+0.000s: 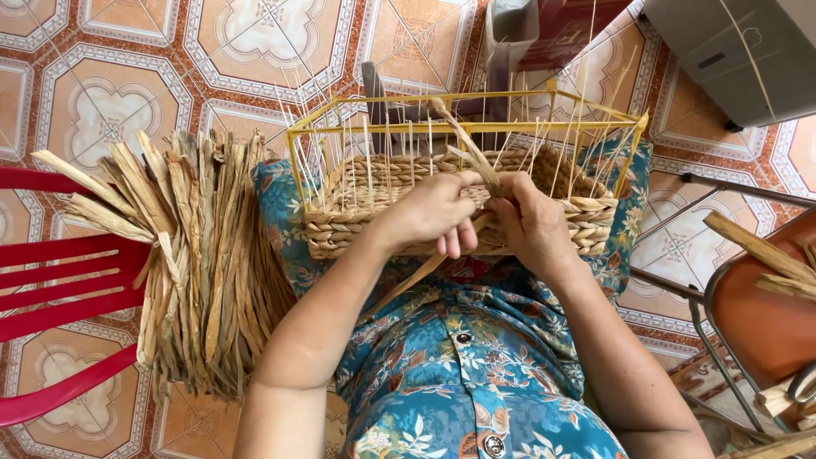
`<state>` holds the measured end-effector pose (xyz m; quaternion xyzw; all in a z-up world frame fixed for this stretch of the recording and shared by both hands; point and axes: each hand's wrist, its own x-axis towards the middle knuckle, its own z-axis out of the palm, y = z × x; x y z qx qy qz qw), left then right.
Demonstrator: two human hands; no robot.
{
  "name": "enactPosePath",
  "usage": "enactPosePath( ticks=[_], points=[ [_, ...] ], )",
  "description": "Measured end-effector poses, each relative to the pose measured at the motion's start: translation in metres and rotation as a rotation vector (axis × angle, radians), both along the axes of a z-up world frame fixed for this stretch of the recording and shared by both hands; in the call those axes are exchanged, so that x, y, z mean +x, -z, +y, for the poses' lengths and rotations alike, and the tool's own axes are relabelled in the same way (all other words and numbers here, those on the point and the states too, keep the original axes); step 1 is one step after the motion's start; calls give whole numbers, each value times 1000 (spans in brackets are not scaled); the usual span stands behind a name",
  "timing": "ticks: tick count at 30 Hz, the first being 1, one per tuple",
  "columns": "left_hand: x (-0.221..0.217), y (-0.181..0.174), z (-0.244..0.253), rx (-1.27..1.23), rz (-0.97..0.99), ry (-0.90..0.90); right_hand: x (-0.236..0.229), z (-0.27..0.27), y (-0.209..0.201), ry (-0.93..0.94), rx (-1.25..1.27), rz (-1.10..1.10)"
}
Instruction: The person weaves a basket by taking dried plant fibers from a bundle and weaving them around a wire frame by hand.
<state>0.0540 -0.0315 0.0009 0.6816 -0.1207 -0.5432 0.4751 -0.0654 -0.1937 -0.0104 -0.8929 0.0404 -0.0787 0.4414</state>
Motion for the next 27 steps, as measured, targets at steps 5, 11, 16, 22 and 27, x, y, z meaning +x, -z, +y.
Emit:
enactPosePath(
  ticks=[5,11,16,22,27],
  points=[
    [-9,15,-12,80,-197,123,1,-10,8,8,114,110],
    [-39,29,4,-290,-998,-283,10,-4,4,66,318,194],
    [-45,4,28,-714,-527,-327,18,6,7,112,6,253],
    [-38,-28,40,-176,-1482,-201,14,4,-2,-87,-162,55],
    [-44,17,47,63,-1606,-15,8,5,12,-6,-31,70]
  ],
)
